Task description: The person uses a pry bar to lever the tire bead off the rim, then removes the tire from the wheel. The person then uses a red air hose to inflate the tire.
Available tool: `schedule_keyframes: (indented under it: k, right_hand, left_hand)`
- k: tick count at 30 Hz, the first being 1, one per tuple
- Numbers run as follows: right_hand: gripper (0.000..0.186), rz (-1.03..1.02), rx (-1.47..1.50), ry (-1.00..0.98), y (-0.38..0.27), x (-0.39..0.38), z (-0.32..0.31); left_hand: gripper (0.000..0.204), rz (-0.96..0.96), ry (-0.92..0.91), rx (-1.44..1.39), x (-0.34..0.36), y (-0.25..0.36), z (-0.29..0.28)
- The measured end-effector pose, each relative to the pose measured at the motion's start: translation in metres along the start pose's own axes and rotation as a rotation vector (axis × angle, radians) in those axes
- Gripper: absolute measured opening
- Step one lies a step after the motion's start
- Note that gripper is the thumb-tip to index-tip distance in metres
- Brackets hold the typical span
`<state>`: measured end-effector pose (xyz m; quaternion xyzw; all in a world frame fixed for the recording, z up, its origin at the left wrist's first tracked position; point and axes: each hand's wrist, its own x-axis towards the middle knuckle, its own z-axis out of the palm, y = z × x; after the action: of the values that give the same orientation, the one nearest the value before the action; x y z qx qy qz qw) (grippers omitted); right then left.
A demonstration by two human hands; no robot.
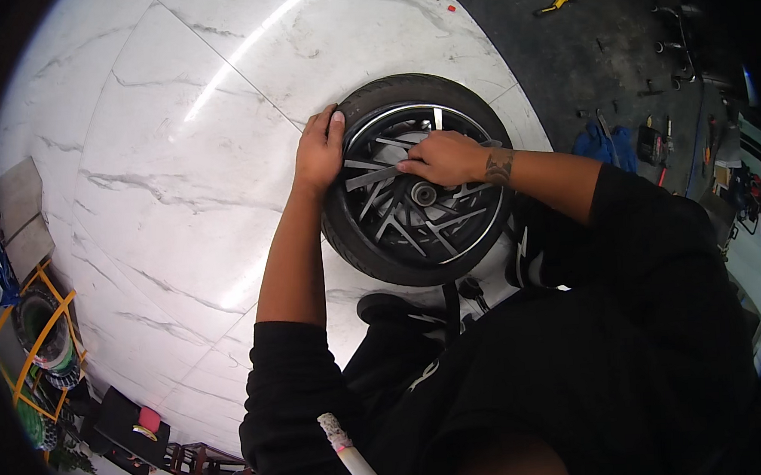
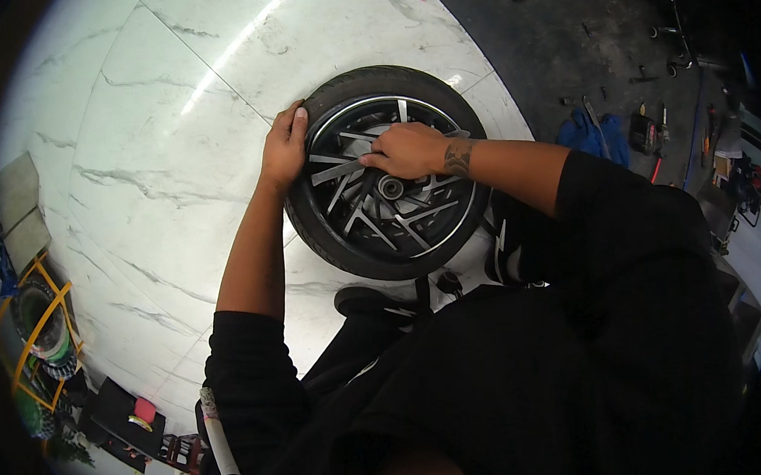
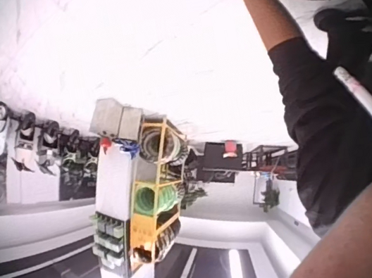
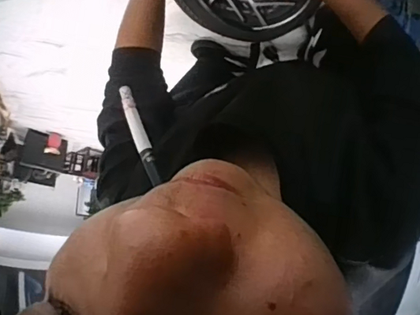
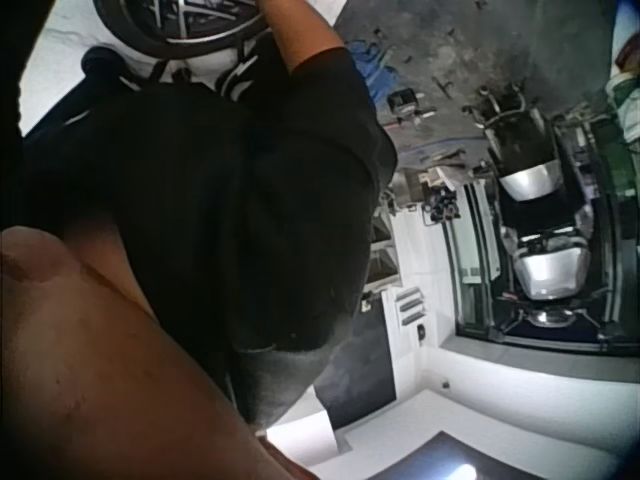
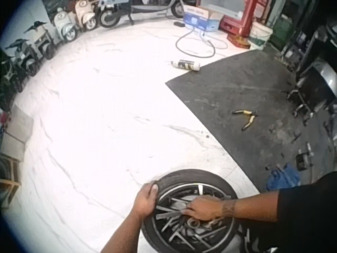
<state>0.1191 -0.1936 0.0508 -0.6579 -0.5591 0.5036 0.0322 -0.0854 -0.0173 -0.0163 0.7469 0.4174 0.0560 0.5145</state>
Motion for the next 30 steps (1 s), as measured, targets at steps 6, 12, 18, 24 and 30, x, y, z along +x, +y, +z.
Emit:
schedule_keyframes:
  k: [6,12,18,24,30]
  right_hand:
    - [0.057,0.008,-0.052,-0.024,-0.012,0.011,0.001]
    - [0.057,0.068,-0.096,-0.054,-0.048,0.012,0.005]
    - [0.045,0.208,0.403,-0.633,-0.052,-0.005,-0.064]
    - [0.061,0.586,1.844,-0.579,-0.067,-0.041,-0.055]
    - [0.056,0.409,1.965,0.226,-0.127,-0.056,-0.049]
  left_hand:
    - [0.054,0.025,0.013,-0.008,0.001,-0.003,0.001]
    - [0.051,0.047,-0.002,0.048,0.001,-0.001,-0.002]
    - [0.057,0.059,0.009,0.014,-0.001,0.002,-0.004]
    - [0.059,0.080,0.040,-0.005,-0.001,-0.002,-0.003]
    - [0.055,0.068,0.036,0.025,0.000,-0.004,-0.005]
